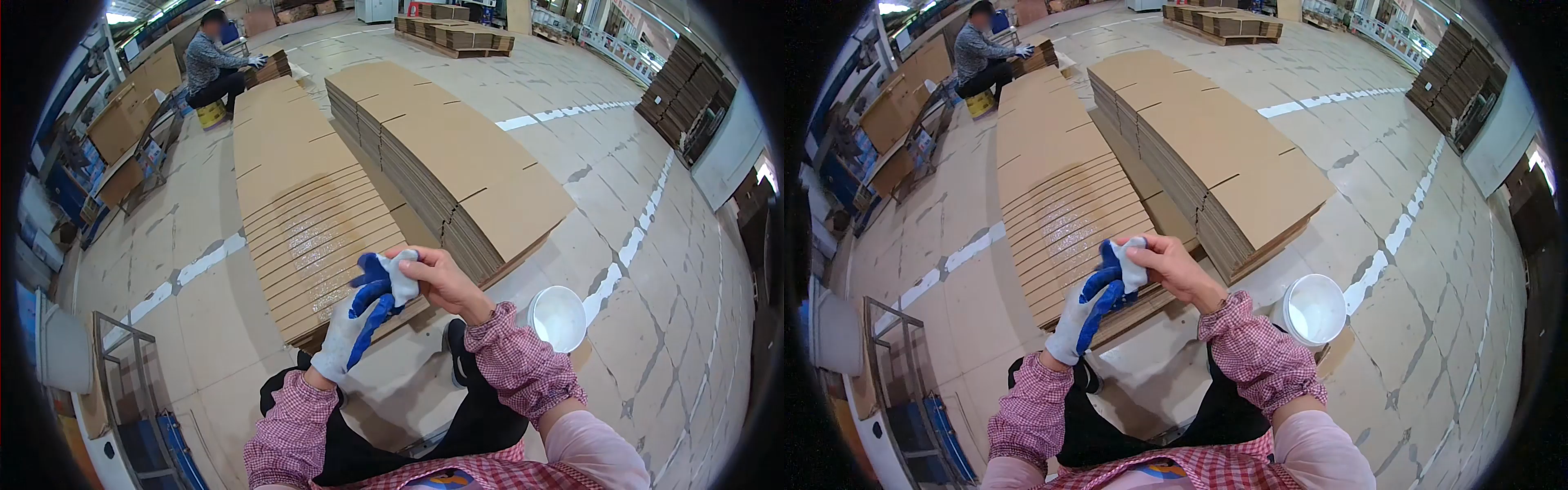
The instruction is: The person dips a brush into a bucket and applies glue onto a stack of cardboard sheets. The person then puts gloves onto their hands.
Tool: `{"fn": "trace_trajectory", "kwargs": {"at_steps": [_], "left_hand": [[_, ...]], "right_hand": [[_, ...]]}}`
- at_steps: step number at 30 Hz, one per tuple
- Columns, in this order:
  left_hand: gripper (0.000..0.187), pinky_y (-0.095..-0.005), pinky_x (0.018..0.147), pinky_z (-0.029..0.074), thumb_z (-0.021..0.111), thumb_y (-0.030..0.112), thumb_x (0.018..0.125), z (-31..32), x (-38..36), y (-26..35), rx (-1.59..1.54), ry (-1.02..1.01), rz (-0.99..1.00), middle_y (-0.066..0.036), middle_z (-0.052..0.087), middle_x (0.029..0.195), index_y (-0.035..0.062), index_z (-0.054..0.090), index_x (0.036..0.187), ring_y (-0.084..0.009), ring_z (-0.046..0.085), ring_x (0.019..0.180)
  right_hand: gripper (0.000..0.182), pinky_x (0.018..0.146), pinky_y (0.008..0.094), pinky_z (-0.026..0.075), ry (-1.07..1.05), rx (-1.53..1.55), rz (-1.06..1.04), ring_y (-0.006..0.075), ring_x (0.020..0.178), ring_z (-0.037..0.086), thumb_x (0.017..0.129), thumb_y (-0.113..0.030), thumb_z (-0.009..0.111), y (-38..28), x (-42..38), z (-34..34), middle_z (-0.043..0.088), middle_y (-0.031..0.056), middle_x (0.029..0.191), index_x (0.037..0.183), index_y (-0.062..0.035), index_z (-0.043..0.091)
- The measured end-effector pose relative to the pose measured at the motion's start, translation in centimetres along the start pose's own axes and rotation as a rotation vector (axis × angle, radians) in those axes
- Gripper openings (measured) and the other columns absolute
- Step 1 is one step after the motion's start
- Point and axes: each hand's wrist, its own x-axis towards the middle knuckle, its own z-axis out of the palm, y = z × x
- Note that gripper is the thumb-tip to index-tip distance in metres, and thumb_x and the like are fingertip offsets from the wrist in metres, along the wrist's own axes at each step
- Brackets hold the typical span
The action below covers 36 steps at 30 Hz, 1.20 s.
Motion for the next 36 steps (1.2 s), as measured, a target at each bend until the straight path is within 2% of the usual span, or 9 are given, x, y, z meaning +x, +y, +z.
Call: {"fn": "trace_trajectory", "kwargs": {"at_steps": [3, 6, 10, 13, 17, 26, 31, 34, 36], "left_hand": [[0.033, -0.0232, 0.078, 0.045, 0.051, 0.021, 0.091, 0.0, 0.0, 0.0, 0.037, -0.018, 0.06, -0.004, 0.058, 0.101, -0.0006, 0.051, 0.116, -0.0101, 0.055, 0.089], [0.033, -0.023, 0.077, 0.045, 0.05, 0.021, 0.091, 0.2, -0.3, 0.3, -0.077, 0.011, -0.069, -0.003, 0.058, 0.1, -0.0013, 0.051, 0.115, -0.0098, 0.054, 0.088], [0.032, -0.0229, 0.075, 0.045, 0.049, 0.022, 0.092, 0.1, -0.4, 0.7, -0.066, 0.012, -0.065, -0.003, 0.058, 0.099, -0.0017, 0.052, 0.114, -0.0099, 0.055, 0.086], [0.034, -0.0228, 0.073, 0.046, 0.049, 0.023, 0.092, -0.2, -0.2, 0.0, -0.123, 0.011, -0.045, -0.005, 0.059, 0.096, -0.0021, 0.051, 0.115, -0.0103, 0.055, 0.081], [0.033, -0.0227, 0.069, 0.046, 0.05, 0.023, 0.092, -0.4, -0.2, -0.5, -0.095, 0.013, -0.019, -0.005, 0.061, 0.092, -0.0016, 0.053, 0.113, -0.0102, 0.055, 0.076], [0.029, -0.0235, 0.069, 0.046, 0.05, 0.023, 0.092, -0.8, -0.2, -0.7, 0.198, -0.057, 0.0, -0.006, 0.06, 0.087, -0.0032, 0.055, 0.103, -0.0106, 0.055, 0.075], [0.029, -0.0238, 0.069, 0.046, 0.05, 0.024, 0.092, -0.5, -0.3, -0.7, 0.161, -0.017, -0.036, -0.005, 0.06, 0.085, -0.003, 0.056, 0.102, -0.0108, 0.055, 0.075], [0.028, -0.0233, 0.059, 0.043, 0.051, 0.026, 0.091, -0.5, -0.1, -1.3, 0.09, 0.033, 0.002, -0.005, 0.061, 0.075, -0.0005, 0.059, 0.096, -0.0105, 0.054, 0.066], [0.028, -0.0238, 0.059, 0.044, 0.051, 0.026, 0.091, -0.5, -0.1, -1.5, 0.094, 0.03, 0.007, -0.005, 0.061, 0.075, -0.0006, 0.059, 0.096, -0.0108, 0.054, 0.065]], "right_hand": [[0.031, 0.069, 0.0242, 0.051, -0.064, -0.009, 0.026, 0.0085, 0.081, 0.058, 0.087, -0.015, 0.056, -0.3, -0.2, 0.1, 0.06, 0.0031, 0.097, 0.115, -0.0018, 0.054], [0.032, 0.072, 0.0251, 0.051, -0.096, -0.032, 0.034, 0.0089, 0.082, 0.059, 0.087, -0.016, 0.056, -0.7, -0.3, -0.1, 0.06, 0.0037, 0.098, 0.116, -0.0011, 0.053], [0.032, 0.073, 0.026, 0.051, -0.127, 0.04, 0.042, 0.0091, 0.082, 0.059, 0.088, -0.015, 0.054, -0.9, -0.5, -0.3, 0.06, 0.004, 0.098, 0.115, 0.0005, 0.052], [0.041, 0.071, 0.0245, 0.051, -0.201, 0.078, 0.04, 0.0103, 0.084, 0.059, 0.084, -0.016, 0.058, -0.9, -0.3, -0.4, 0.059, 0.0063, 0.1, 0.12, 0.0012, 0.048], [0.041, 0.069, 0.0215, 0.049, -0.158, -0.136, 0.085, 0.008, 0.082, 0.058, 0.082, -0.012, 0.059, -1.2, -0.7, 0.2, 0.06, 0.0044, 0.095, 0.12, 0.0017, 0.049], [0.04, 0.066, 0.0171, 0.044, -0.134, -0.289, 0.063, 0.0044, 0.074, 0.053, 0.078, -0.003, 0.056, -0.3, -0.3, 0.6, 0.059, 0.0, 0.089, 0.117, 0.0026, 0.052], [0.04, 0.065, 0.0166, 0.043, -0.132, -0.315, 0.063, 0.0037, 0.074, 0.052, 0.077, -0.003, 0.055, -0.8, -0.5, 0.9, 0.059, -0.0012, 0.087, 0.117, 0.0017, 0.052], [0.039, 0.065, 0.0166, 0.042, -0.103, -0.352, 0.093, 0.0034, 0.075, 0.052, 0.078, -0.003, 0.054, -1.1, -0.6, 1.1, 0.059, -0.0014, 0.087, 0.116, 0.0013, 0.053], [0.037, 0.064, 0.0165, 0.041, -0.11, -0.377, 0.097, 0.0031, 0.074, 0.051, 0.079, -0.003, 0.053, -1.1, -0.6, 1.1, 0.059, -0.0014, 0.087, 0.115, 0.001, 0.054]]}}
